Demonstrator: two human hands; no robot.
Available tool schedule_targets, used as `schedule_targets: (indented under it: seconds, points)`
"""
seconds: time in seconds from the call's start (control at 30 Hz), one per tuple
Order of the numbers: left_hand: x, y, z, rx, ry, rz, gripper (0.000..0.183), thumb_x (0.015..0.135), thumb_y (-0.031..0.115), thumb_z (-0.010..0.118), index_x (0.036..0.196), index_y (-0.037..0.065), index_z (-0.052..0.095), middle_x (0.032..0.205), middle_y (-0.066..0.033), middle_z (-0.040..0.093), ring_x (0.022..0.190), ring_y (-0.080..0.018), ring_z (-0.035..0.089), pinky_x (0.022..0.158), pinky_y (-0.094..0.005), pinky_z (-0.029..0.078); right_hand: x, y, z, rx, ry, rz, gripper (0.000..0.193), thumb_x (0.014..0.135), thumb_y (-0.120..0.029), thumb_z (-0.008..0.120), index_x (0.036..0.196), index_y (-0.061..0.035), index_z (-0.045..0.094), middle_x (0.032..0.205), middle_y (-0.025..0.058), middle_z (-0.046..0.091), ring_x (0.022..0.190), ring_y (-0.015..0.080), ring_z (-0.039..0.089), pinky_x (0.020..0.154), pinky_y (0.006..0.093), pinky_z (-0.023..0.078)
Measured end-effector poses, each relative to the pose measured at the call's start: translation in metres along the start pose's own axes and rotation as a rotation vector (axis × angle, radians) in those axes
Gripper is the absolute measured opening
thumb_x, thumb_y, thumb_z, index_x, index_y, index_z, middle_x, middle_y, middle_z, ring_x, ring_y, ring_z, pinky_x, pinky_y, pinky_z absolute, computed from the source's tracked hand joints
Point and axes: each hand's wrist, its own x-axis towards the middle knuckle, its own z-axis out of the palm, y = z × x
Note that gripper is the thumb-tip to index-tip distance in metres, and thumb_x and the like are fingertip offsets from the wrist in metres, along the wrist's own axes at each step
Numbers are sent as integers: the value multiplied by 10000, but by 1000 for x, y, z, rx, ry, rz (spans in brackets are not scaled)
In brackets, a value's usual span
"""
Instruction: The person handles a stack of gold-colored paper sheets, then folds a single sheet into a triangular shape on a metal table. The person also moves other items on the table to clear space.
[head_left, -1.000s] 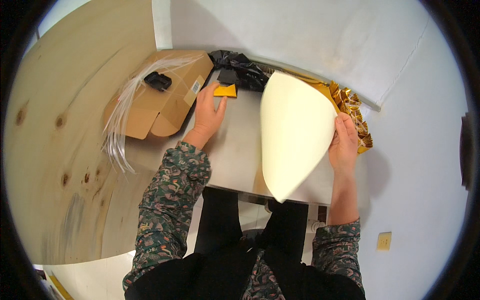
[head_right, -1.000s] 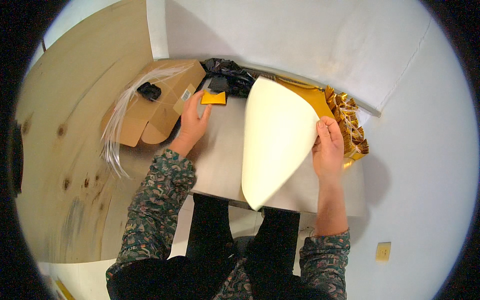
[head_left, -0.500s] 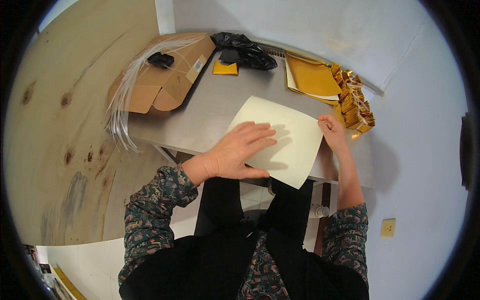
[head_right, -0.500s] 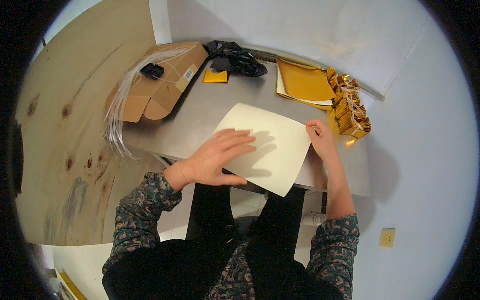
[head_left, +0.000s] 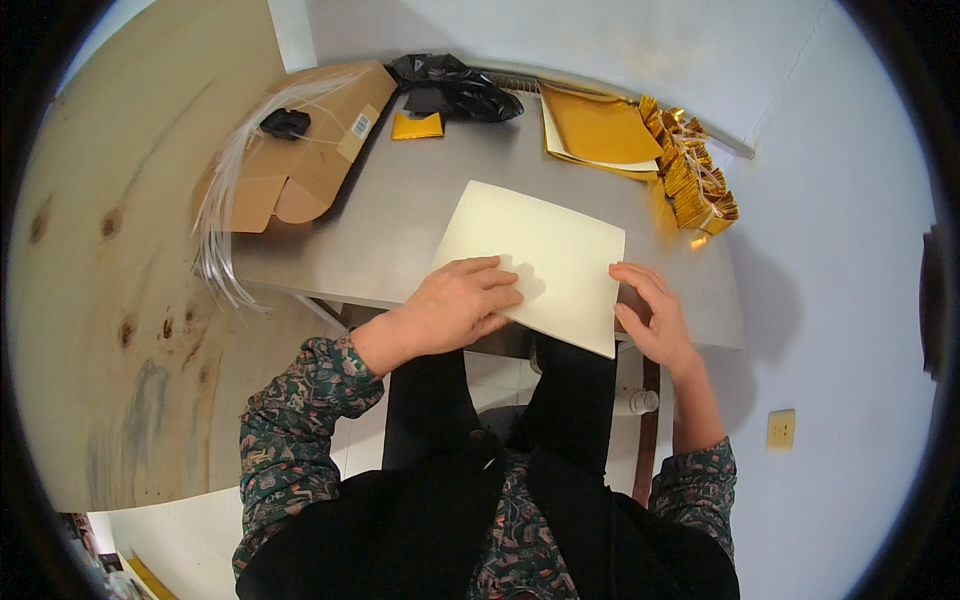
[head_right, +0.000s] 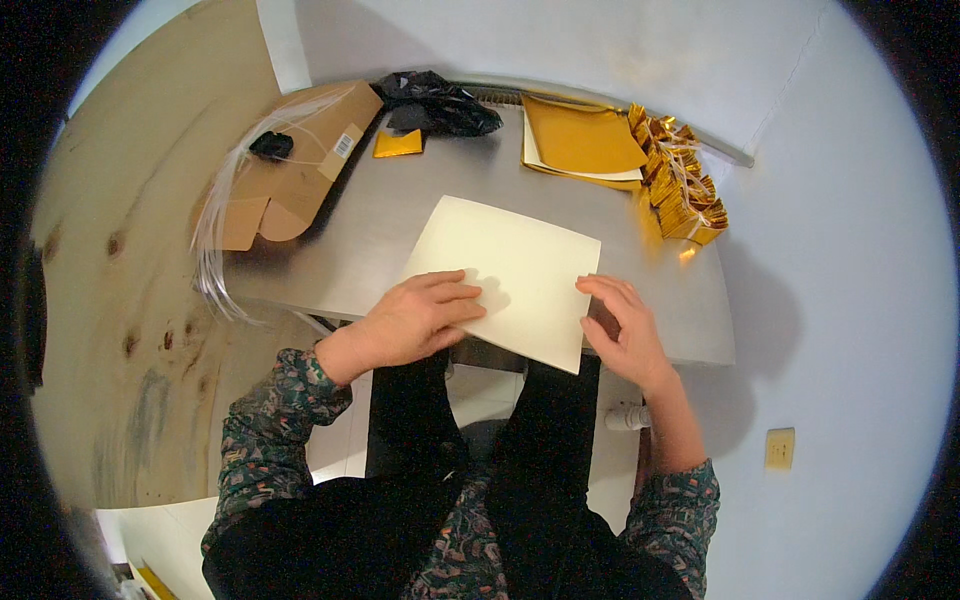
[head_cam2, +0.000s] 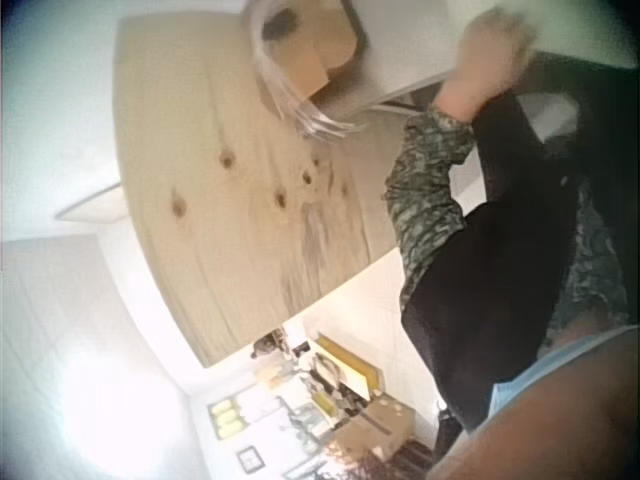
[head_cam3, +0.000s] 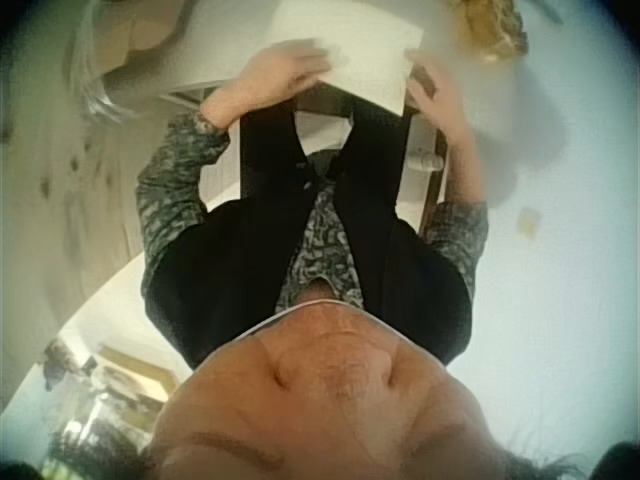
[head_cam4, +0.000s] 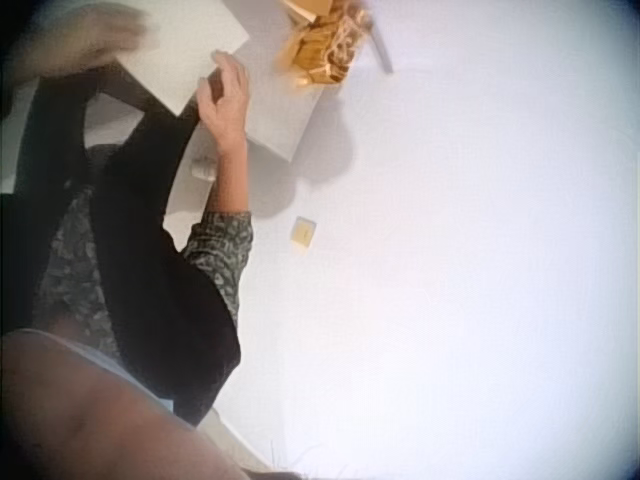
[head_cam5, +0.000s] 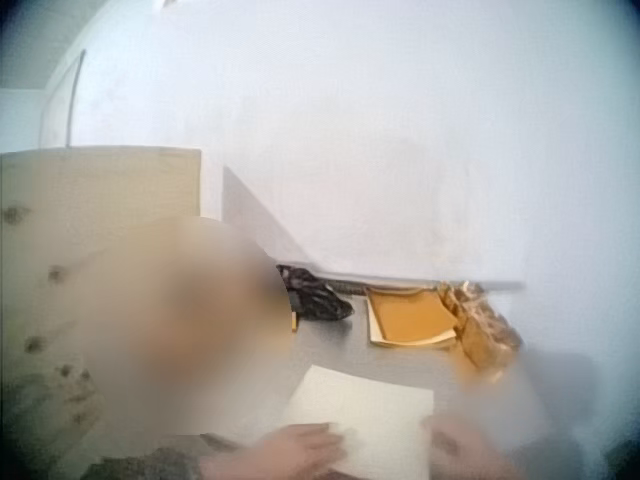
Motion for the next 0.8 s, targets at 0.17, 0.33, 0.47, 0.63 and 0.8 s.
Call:
schedule_targets:
  seconds: [0.17, 0.33, 0.47, 0.63, 0.8]
  points:
    - [13, 9, -21, -95, 58, -159, 135, 965, 213, 682, 1017, 112, 754, 932, -91, 758, 853, -313, 716, 746, -416, 573, -23, -14, -11, 136, -14, 36, 405, 874, -44, 639, 1274, 16, 642, 1331, 165, 652, 1279, 328, 581, 1122, 418, 419]
    - [21, 13, -32, -111, 72, -238, 119, 947, 205, 722, 991, 106, 770, 910, -106, 762, 799, -313, 725, 699, -394, 578, -25, -22, -5, 77, 91, -6, 393, 904, -88, 692, 1283, 4, 645, 1305, 152, 669, 1215, 297, 612, 1059, 403, 467]
    - [23, 16, -34, -114, 22, -325, 140, 944, 227, 736, 960, 94, 773, 901, -113, 761, 772, -321, 723, 688, -392, 574, -20, -23, 7, 163, 165, 12, 314, 925, -94, 710, 1222, -1, 671, 1200, 143, 693, 1108, 259, 641, 979, 368, 497]
    - [26, 25, -42, -244, -183, -401, 235, 978, 315, 697, 1052, 100, 758, 932, -132, 764, 837, -345, 724, 750, -413, 575, -22, -18, 10, 260, 103, 156, 120, 973, -93, 692, 1038, 7, 683, 923, 56, 649, 804, 124, 584, 731, 277, 490]
    - [43, 13, -70, -618, -354, -390, 541, 1023, 488, 615, 1296, 24, 670, 1300, -193, 688, 1228, -357, 637, 1036, -429, 496, -28, -14, 8, 286, 67, 279, 118, 995, -103, 681, 994, 13, 663, 838, 8, 585, 721, 61, 501, 655, 235, 452]
